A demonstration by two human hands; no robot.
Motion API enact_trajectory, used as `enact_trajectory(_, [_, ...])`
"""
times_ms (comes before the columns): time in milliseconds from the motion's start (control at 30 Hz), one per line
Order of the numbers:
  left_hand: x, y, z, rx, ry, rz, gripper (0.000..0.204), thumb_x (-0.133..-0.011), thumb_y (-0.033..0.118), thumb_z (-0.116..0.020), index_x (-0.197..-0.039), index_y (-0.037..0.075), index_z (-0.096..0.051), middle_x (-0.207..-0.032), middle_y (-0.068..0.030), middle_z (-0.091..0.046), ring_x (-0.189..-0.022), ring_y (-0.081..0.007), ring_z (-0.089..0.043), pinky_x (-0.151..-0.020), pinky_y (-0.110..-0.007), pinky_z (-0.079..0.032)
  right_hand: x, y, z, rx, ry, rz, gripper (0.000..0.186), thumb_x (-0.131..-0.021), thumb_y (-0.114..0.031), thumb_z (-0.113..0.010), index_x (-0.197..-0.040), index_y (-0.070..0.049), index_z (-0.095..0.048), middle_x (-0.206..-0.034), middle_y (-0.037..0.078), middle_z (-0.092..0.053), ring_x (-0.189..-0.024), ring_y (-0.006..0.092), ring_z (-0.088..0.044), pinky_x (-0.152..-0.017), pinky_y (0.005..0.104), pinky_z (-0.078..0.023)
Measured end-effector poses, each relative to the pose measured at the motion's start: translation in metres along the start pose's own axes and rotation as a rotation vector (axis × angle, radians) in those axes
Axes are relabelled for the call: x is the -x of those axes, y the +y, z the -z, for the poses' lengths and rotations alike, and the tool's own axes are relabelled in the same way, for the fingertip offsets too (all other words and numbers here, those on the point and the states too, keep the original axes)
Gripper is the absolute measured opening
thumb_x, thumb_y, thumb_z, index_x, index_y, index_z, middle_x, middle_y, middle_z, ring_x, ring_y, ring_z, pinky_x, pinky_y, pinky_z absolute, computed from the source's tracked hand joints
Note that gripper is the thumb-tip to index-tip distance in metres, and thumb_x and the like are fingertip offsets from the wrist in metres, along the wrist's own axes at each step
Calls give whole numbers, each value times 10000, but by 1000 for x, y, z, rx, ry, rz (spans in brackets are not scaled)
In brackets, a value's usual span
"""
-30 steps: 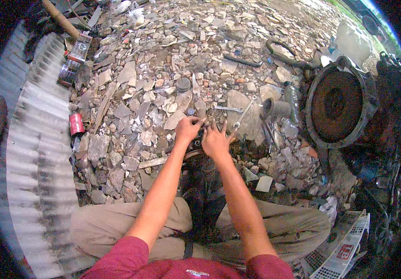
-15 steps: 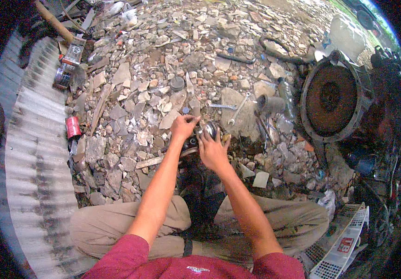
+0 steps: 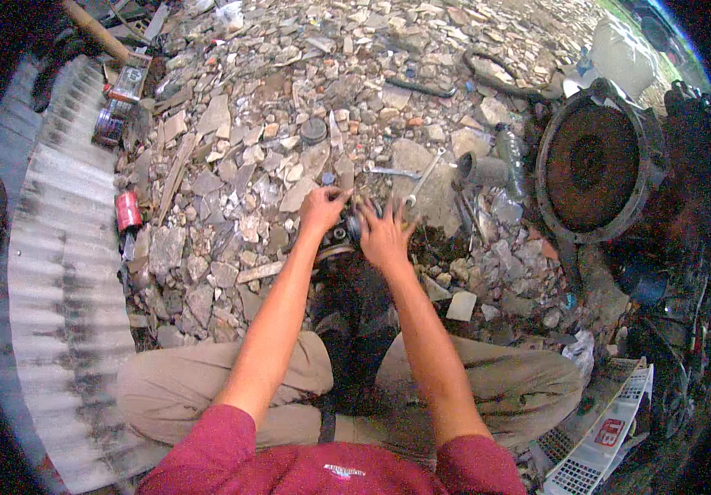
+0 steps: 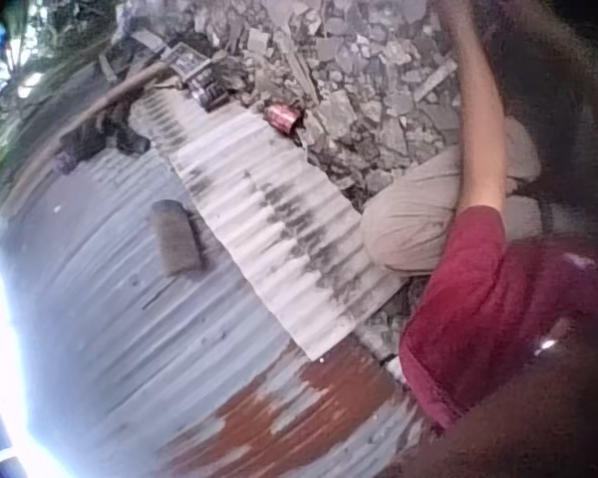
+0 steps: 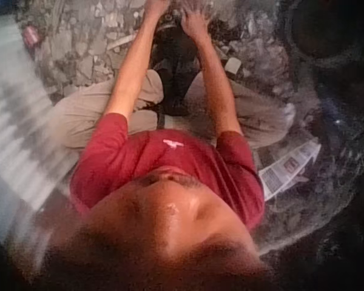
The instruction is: The person sits on the ground and uses a small tool to scrape or clean the surface of a cylindrical metal part. They rotate the part and continue scraping different areas, occasionally adjusting their grip.
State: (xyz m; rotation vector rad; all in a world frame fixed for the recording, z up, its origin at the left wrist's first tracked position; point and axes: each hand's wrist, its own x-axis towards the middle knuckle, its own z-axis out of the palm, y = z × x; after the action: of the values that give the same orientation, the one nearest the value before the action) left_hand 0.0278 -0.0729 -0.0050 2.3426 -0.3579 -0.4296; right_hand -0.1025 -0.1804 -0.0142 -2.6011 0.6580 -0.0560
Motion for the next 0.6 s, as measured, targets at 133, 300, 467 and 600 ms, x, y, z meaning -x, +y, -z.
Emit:
enact_trajectory(133, [2, 1, -2, 13, 11, -43, 410, -841, 522, -700, -982, 146, -785, -875, -120, -745, -841, -328, -716, -723, -421, -546, -18, -5, 5, -13, -84, -37, 401, -1025, -408, -444, -1404, -336, -552, -1621, 209, -214, -1487, 483, -142, -1106, 759, -17])
enact_trajectory(300, [3, -9, -3, 2, 87, -87, 327, -862, 479, -687, -987, 194, -788, -867, -123, -738, -847, -343, -705, -726, -428, -545, 37, 11, 5, 1, -119, -12, 413, -1030, -412, -437, -1434, -376, -518, -1631, 205, -187, -1487, 503, -106, -1097, 764, -1])
enact_trajectory(467, [1, 0, -1, 27, 58, -93, 353, -856, 498, -690, -1002, 192, -786, -901, -126, -740, -867, -342, -705, -743, -426, -543, -28, 0, -1, -21, -106, -55, 436, -1012, -456, -463, -1414, -308, -543, -1605, 228, -216, -1470, 499, -154, -1092, 755, -61])
enact_trajectory(600, [0, -1, 0, 4, 1, -71, 421, -836, 548, -699, -1019, 178, -784, -944, -133, -744, -904, -344, -707, -768, -425, -544, -84, 21, 3, -574, -323, -278, 544, -1012, -496, -477, -1270, -53, -659, -1309, 239, -613, -1242, 351, -556, -1039, 478, -403])
